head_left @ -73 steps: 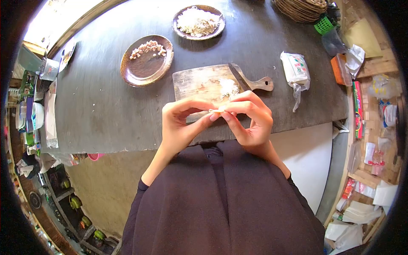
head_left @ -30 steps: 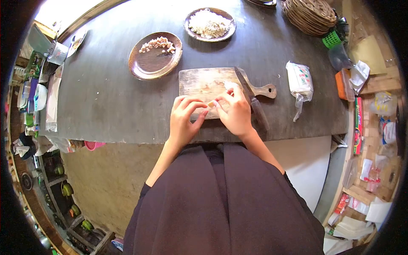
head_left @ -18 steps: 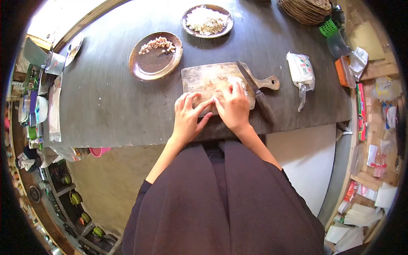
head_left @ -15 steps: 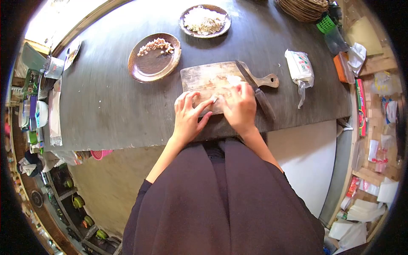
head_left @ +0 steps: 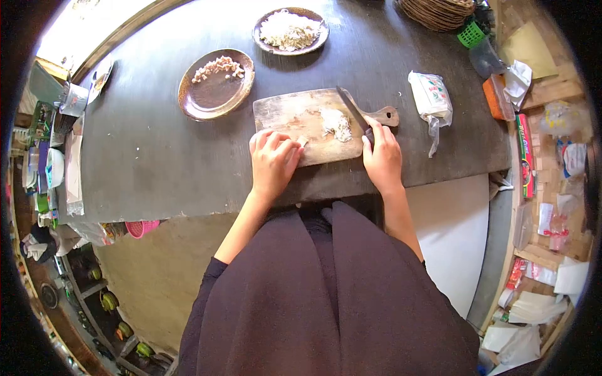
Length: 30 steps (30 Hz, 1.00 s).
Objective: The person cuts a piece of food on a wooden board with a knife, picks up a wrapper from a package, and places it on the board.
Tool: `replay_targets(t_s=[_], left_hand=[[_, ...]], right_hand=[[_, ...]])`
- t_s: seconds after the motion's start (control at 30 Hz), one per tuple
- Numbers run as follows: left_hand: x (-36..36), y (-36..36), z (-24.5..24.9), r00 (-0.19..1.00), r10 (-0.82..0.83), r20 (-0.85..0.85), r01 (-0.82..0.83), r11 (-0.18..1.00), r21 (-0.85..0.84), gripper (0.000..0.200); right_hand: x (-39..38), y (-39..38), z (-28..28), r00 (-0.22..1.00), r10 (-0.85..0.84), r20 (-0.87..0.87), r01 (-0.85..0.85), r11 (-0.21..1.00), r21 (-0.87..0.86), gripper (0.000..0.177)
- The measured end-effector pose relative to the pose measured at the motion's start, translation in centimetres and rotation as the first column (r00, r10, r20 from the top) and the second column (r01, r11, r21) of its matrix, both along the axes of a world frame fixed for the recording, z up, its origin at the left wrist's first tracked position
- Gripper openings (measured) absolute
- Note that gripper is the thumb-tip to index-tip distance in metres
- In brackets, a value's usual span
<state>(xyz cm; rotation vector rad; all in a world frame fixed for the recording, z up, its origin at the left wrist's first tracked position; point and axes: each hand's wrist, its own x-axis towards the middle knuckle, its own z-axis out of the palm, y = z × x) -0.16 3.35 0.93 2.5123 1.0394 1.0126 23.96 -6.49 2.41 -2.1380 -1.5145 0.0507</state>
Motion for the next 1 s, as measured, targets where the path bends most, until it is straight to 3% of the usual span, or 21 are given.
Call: replay_targets(t_s=[0.03, 0.1, 0.2, 0.27, 0.33, 0.4, 0.47, 1.0], left_hand=[[0.2, -0.2, -0.1, 1.000, 0.008, 0.001, -0.008, 1.000, -0.004, 0.011], [0.5, -0.4, -0.2, 0.999, 0.048, 0.026, -0.047, 0.998, -0.030, 0.011], [0.8, -0.6, -1.0, 0.997, 0.070, 0.043, -0.068, 0.997, -0.041, 0.013], [1.0, -0.8, -0.6, 0.995, 0.085, 0.046, -0.084, 0.996, -0.017, 0.015], [1.1, -0.8, -0.5, 0.994, 0.096, 0.046, -0.096, 0.995, 0.006, 0.017], [1.0, -0.9, -0.7, 0.995, 0.091, 0.040, -0.092, 0.996, 0.018, 0.021], [1.1, -0.8, -0.9, 0.995, 0.089, 0.053, -0.090, 0.996, 0.014, 0.021], [0.9, -0.6, -1.0, 0.996, 0.072, 0.049, -0.072, 0.997, 0.003, 0.018]], right_hand=[[0.0, -0.1, 0.3, 1.000, 0.008, 0.001, -0.008, 1.000, -0.004, 0.048], [-0.3, -0.3, 1.5, 0.989, 0.089, -0.115, -0.070, 0.984, 0.162, 0.046], [-1.3, -1.2, 3.4, 0.946, 0.226, -0.232, -0.178, 0.961, 0.210, 0.045], [-1.9, -2.1, 2.8, 0.927, 0.259, -0.271, -0.225, 0.963, 0.151, 0.046], [-2.4, -3.0, 2.1, 0.879, 0.377, -0.291, -0.396, 0.918, -0.006, 0.049], [-3.0, -3.4, 2.2, 0.872, 0.395, -0.289, -0.417, 0.909, -0.015, 0.049], [-3.2, -3.7, 1.9, 0.901, 0.383, -0.205, -0.415, 0.898, -0.146, 0.047], [-4.6, -3.5, 3.7, 0.910, 0.412, -0.039, -0.406, 0.872, -0.274, 0.068]])
